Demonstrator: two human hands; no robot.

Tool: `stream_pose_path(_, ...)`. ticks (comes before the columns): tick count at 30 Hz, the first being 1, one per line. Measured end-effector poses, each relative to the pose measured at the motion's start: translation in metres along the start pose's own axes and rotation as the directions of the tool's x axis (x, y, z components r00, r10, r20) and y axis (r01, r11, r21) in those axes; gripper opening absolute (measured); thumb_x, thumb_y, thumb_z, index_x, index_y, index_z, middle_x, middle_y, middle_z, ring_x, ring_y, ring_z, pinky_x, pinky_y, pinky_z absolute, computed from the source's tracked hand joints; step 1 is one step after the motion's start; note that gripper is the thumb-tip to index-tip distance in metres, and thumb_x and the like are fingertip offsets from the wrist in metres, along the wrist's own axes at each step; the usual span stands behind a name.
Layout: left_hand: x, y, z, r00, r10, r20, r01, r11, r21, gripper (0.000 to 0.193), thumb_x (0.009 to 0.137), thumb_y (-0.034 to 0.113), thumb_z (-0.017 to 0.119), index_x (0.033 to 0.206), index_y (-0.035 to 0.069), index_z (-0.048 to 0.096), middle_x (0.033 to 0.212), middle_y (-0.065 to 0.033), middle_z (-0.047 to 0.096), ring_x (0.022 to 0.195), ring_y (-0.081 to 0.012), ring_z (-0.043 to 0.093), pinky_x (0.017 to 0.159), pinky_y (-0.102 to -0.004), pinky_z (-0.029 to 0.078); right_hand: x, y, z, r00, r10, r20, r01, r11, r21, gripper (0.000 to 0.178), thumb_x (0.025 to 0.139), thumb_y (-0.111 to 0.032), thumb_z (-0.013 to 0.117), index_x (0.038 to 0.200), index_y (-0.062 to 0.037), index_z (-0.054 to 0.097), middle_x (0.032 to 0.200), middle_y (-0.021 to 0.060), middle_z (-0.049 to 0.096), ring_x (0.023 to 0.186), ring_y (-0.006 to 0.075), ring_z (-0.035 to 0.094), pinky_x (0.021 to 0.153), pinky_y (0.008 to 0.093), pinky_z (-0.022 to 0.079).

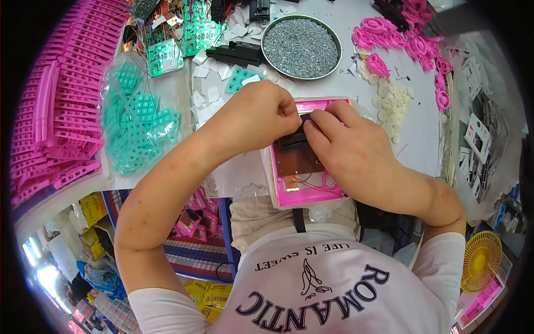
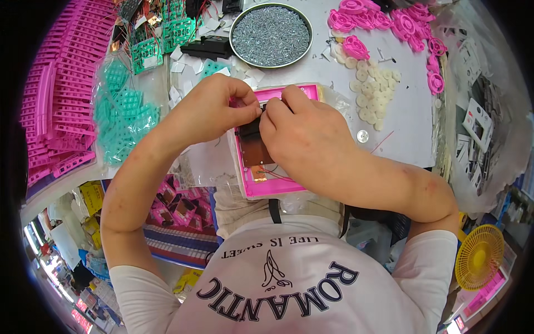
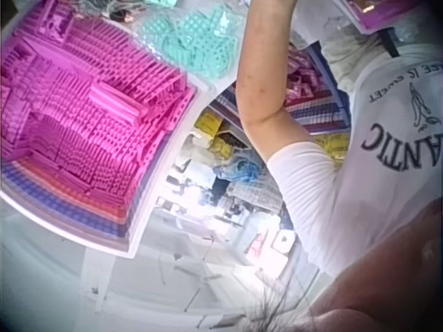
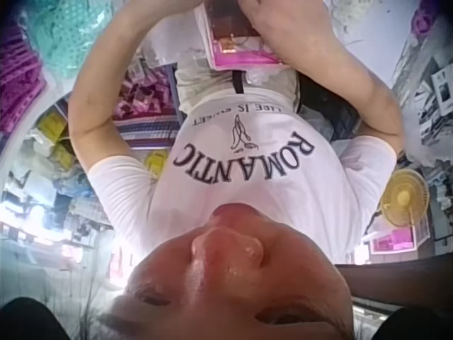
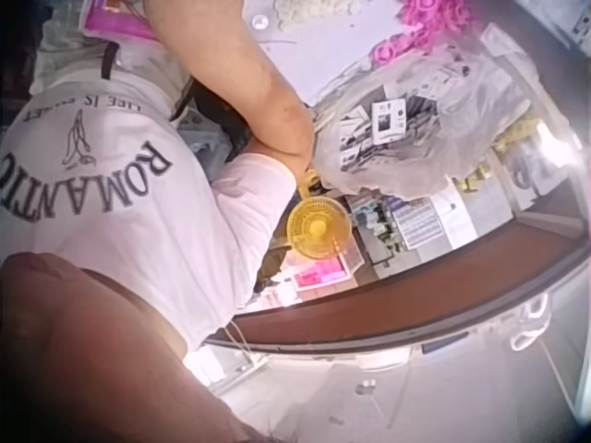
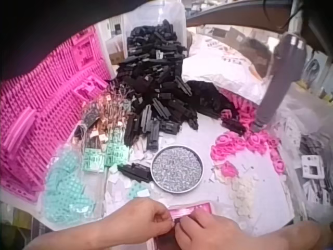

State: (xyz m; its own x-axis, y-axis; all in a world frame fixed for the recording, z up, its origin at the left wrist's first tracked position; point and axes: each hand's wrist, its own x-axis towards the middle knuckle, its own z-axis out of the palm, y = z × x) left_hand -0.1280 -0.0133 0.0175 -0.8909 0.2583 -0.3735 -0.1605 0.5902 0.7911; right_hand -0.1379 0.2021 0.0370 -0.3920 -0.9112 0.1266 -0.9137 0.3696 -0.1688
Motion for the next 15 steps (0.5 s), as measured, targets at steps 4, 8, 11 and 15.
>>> stream_pose_path(4,0.009,-0.003,0.001,1.000,0.022,-0.013,-0.021,0.999,0.039,0.016,0.085,0.015,0.073,0.086,-0.001,0.072,0.068,-0.0033,0.067,0.060,-0.0089,0.057,0.057,-0.0286,0.047,0.003,0.003,0.003,1.000,0.003,0.030,-0.003,1.000,-0.008,0.028,0.073,-0.014,0.066,0.096,0.0012,0.068,0.093,0.0084,0.061,0.097,0.0250,0.057,0.077,0.0333,0.054)
stream_pose_path(8,0.010,0.006,-0.003,1.000,-0.011,0.020,0.009,0.994,0.108,0.018,0.085,0.016,0.072,0.087,-0.002,0.072,0.065,-0.0063,0.065,0.058,-0.0114,0.059,0.058,-0.0297,0.049,0.004,0.013,0.008,1.000,-0.006,0.020,0.005,0.998,0.056,0.036,0.073,-0.014,0.067,0.105,0.0019,0.064,0.094,0.0092,0.061,0.094,0.0263,0.057,0.079,0.0355,0.053)
stream_pose_path(11,0.021,0.003,-0.014,0.993,0.115,0.005,-0.113,0.963,0.245,0.020,0.086,0.018,0.071,0.088,-0.002,0.073,0.065,-0.0104,0.066,0.058,-0.0159,0.062,0.058,-0.0330,0.049,0.001,0.022,0.005,0.999,0.041,0.034,-0.048,0.972,0.232,0.053,0.069,-0.002,0.075,0.120,0.0003,0.059,0.106,0.0137,0.063,0.099,0.0337,0.059,0.082,0.0391,0.053)
stream_pose_path(15,0.059,0.011,-0.036,0.919,0.268,-0.290,-0.100,0.868,0.487,0.019,0.087,0.020,0.070,0.089,0.001,0.073,0.073,-0.0135,0.070,0.066,-0.0278,0.068,0.064,-0.0408,0.052,-0.009,0.024,0.010,0.990,0.082,-0.119,-0.039,0.944,0.329,0.059,0.068,-0.002,0.077,0.124,-0.0017,0.057,0.109,0.0138,0.064,0.100,0.0343,0.060,0.083,0.0409,0.053)
